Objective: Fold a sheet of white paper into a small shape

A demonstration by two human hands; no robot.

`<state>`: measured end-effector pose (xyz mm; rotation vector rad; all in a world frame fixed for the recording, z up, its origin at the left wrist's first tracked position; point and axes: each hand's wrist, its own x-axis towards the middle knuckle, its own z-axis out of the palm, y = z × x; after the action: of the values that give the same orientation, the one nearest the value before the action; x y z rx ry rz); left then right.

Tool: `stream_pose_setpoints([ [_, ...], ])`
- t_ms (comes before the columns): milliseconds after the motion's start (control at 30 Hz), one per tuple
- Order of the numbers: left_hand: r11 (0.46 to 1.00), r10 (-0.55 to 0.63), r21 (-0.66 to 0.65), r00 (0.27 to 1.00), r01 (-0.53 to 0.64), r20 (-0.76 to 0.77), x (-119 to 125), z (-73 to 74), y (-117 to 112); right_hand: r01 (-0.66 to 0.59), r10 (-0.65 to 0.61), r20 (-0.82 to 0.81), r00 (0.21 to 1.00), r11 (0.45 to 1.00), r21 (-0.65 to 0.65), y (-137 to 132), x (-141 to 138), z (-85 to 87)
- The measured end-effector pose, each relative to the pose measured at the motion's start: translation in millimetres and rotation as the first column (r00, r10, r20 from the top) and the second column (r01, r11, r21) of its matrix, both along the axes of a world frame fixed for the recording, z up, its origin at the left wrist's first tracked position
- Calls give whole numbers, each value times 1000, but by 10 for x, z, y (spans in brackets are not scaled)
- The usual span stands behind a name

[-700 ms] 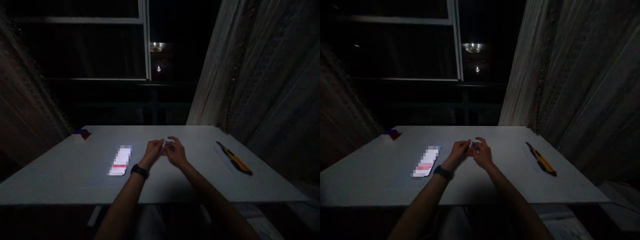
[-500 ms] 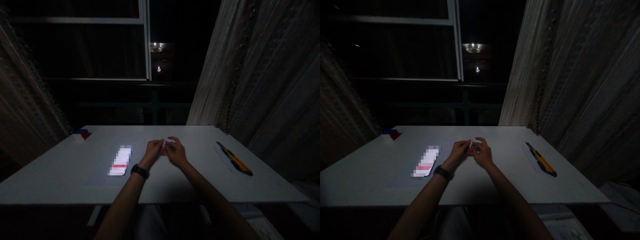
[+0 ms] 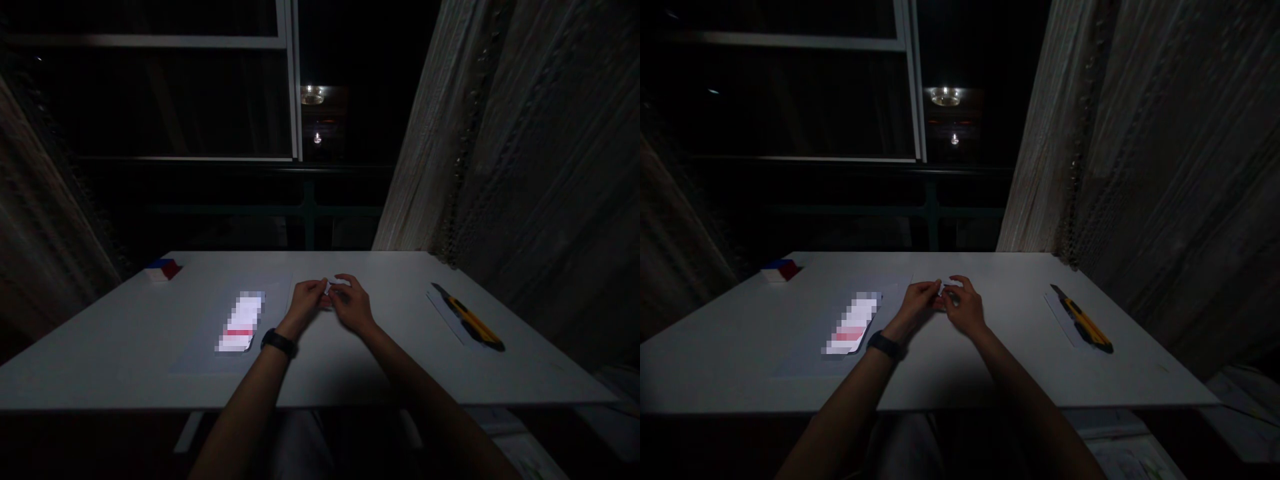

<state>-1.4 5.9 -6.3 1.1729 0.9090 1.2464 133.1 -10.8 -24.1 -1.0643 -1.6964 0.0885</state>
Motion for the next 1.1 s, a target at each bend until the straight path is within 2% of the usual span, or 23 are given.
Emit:
stream_pose_setpoints([
  [433, 999, -35, -16, 999, 35, 29, 18, 23, -28, 57, -54, 70, 996, 997, -44, -34, -11, 7],
  [667, 1000, 24, -8, 1000, -24, 10, 32, 19, -27, 78, -72, 98, 993, 995, -56, -43, -29, 7],
  [1100, 997, 74, 27, 997, -73, -31, 34, -27, 10, 94, -94, 11, 996, 994, -62, -17, -68, -10],
])
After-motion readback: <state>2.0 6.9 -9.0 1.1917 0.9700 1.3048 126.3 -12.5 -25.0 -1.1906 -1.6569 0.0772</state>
